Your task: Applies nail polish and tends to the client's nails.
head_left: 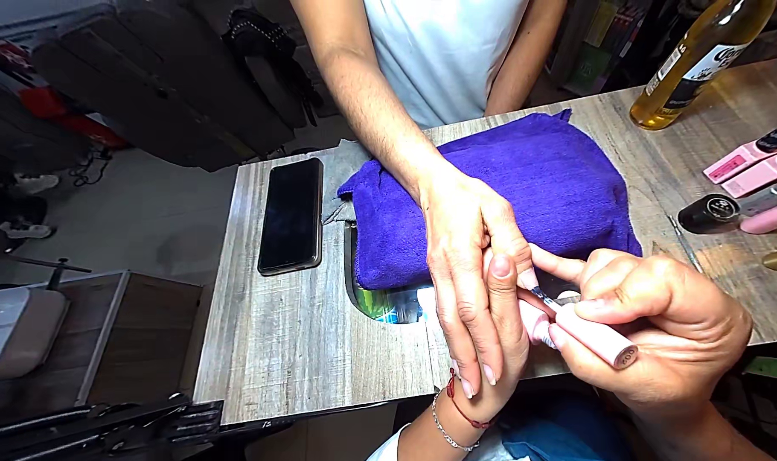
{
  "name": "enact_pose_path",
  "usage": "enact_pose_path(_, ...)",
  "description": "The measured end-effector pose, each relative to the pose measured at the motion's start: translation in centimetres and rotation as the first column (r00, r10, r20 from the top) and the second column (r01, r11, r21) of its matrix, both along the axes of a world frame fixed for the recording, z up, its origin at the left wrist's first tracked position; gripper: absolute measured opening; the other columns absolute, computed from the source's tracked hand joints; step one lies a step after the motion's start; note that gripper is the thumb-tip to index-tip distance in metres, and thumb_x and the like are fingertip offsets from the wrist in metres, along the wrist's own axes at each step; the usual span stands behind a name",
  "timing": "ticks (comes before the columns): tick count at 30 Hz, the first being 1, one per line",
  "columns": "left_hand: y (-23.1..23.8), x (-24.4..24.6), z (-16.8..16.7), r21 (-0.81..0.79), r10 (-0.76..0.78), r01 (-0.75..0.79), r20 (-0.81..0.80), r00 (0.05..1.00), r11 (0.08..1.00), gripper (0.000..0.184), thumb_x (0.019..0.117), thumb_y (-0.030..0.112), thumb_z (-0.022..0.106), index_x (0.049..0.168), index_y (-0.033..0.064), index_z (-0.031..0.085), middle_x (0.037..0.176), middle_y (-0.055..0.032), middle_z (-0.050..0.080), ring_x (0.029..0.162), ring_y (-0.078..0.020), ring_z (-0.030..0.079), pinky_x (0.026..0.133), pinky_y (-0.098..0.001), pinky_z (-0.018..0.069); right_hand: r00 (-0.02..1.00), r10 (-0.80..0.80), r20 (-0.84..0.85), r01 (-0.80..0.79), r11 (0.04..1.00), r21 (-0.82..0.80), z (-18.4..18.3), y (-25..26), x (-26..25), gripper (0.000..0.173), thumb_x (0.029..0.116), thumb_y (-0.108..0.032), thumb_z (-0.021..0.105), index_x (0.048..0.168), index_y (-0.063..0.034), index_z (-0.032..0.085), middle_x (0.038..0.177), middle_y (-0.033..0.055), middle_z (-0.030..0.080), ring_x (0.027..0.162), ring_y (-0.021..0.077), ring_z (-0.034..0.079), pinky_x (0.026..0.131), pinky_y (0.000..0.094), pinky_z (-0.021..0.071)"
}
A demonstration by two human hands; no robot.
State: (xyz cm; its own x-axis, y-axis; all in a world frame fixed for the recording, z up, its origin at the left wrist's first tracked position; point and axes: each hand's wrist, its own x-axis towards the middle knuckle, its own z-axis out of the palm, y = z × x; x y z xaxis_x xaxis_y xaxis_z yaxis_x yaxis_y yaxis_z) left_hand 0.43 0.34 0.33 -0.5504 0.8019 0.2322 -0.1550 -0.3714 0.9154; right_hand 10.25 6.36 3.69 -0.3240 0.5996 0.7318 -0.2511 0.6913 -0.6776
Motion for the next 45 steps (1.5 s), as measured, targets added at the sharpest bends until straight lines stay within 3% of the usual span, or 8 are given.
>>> enact_pose_path(5,0.2,-0.1,0.0,0.049,-0.015,0.016,-0.018,1.000,0.999,0.034,0.1107,0.034,0.043,0.089,0.0181,0.062,0.063,0.0073,0.056,0.054,0.0029,0.056,0.050,-0.0131,0.0477,0.999,-0.020,-0.030,0.020,1.000,-0.005,0.2,-0.1,-0.2,0.026,0.0735,-0.002,0.078,0.089,-0.0134,0.060,0.078,-0.0078,0.059,0.076,0.0032,0.064,0.094,0.0401,0.0633)
enact_pose_path(14,-0.1,-0.2,-0.1,0.008,-0.005,0.005,-0.058,0.998,1.000,0.032,0.1103,0.034,0.044,0.088,0.0187,0.061,0.062,0.0075,0.051,0.053,0.0030,0.052,0.048,-0.0125,0.0448,0.991,-0.103,0.085,0.089,0.985,0.150,-0.1,-0.3,-0.1,0.022,0.0758,-0.005,0.076,0.081,-0.0111,0.056,0.076,-0.0050,0.056,0.078,0.0039,0.062,0.095,0.0363,0.0610)
enact_pose_path(17,0.0,0.0,-0.1,0.016,0.016,-0.015,-0.030,0.999,1.000,0.032,0.1096,0.034,0.047,0.085,0.0181,0.061,0.060,0.0074,0.051,0.051,0.0025,0.052,0.047,-0.0129,0.0445,0.998,-0.045,0.053,0.040,0.995,0.093,-0.1,-0.4,0.1,0.025,0.0738,-0.005,0.076,0.082,-0.0120,0.054,0.074,-0.0050,0.054,0.073,0.0040,0.060,0.094,0.0387,0.0614)
enact_pose_path(20,0.3,0.1,0.2,0.080,-0.039,0.035,0.053,0.998,0.996,0.037,0.1105,0.035,0.043,0.086,0.0161,0.062,0.060,0.0060,0.056,0.050,0.0011,0.056,0.047,-0.0147,0.0490,0.993,0.056,-0.101,-0.065,0.993,-0.094,-0.1,-0.2,0.0,0.025,0.0749,-0.004,0.078,0.090,-0.0162,0.063,0.076,-0.0100,0.060,0.074,0.0026,0.065,0.093,0.0384,0.0633)
enact_pose_path(24,0.8,0.2,0.6,0.123,-0.062,0.050,0.098,0.993,0.991,0.037,0.1103,0.036,0.043,0.088,0.0145,0.062,0.059,0.0044,0.058,0.048,-0.0006,0.058,0.047,-0.0167,0.0523,0.952,0.121,-0.282,-0.202,0.939,-0.277,-0.1,-0.1,-0.5,0.033,0.0742,0.003,0.080,0.097,-0.0158,0.065,0.084,-0.0078,0.065,0.080,0.0068,0.070,0.093,0.0371,0.0640)
enact_pose_path(39,0.7,0.0,0.4,0.105,-0.035,0.024,0.097,0.995,0.994,0.039,0.1102,0.038,0.043,0.088,0.0149,0.065,0.062,0.0040,0.059,0.051,-0.0012,0.059,0.047,-0.0170,0.0514,0.968,0.107,-0.228,-0.169,0.947,-0.274,-0.3,-0.3,-0.8,0.033,0.0695,0.007,0.078,0.091,-0.0133,0.064,0.079,-0.0067,0.064,0.076,0.0073,0.070,0.091,0.0387,0.0649)
enact_pose_path(41,0.7,0.1,0.3,0.111,-0.032,0.019,0.110,0.993,0.994,0.037,0.1101,0.037,0.044,0.088,0.0156,0.065,0.064,0.0044,0.060,0.056,-0.0011,0.061,0.051,-0.0169,0.0524,0.963,0.121,-0.241,-0.189,0.941,-0.281,-0.2,-0.3,-0.7,0.032,0.0698,0.006,0.077,0.091,-0.0135,0.063,0.079,-0.0063,0.064,0.077,0.0081,0.070,0.093,0.0411,0.0644)
enact_pose_path(45,0.7,0.0,0.5,0.134,-0.075,0.057,0.129,0.989,0.989,0.040,0.1105,0.037,0.041,0.090,0.0137,0.065,0.061,0.0039,0.061,0.051,-0.0008,0.061,0.048,-0.0164,0.0525,0.943,0.115,-0.313,-0.215,0.927,-0.308,-0.3,-0.3,-0.9,0.035,0.0707,0.007,0.078,0.095,-0.0132,0.063,0.082,-0.0055,0.064,0.078,0.0082,0.071,0.090,0.0374,0.0653)
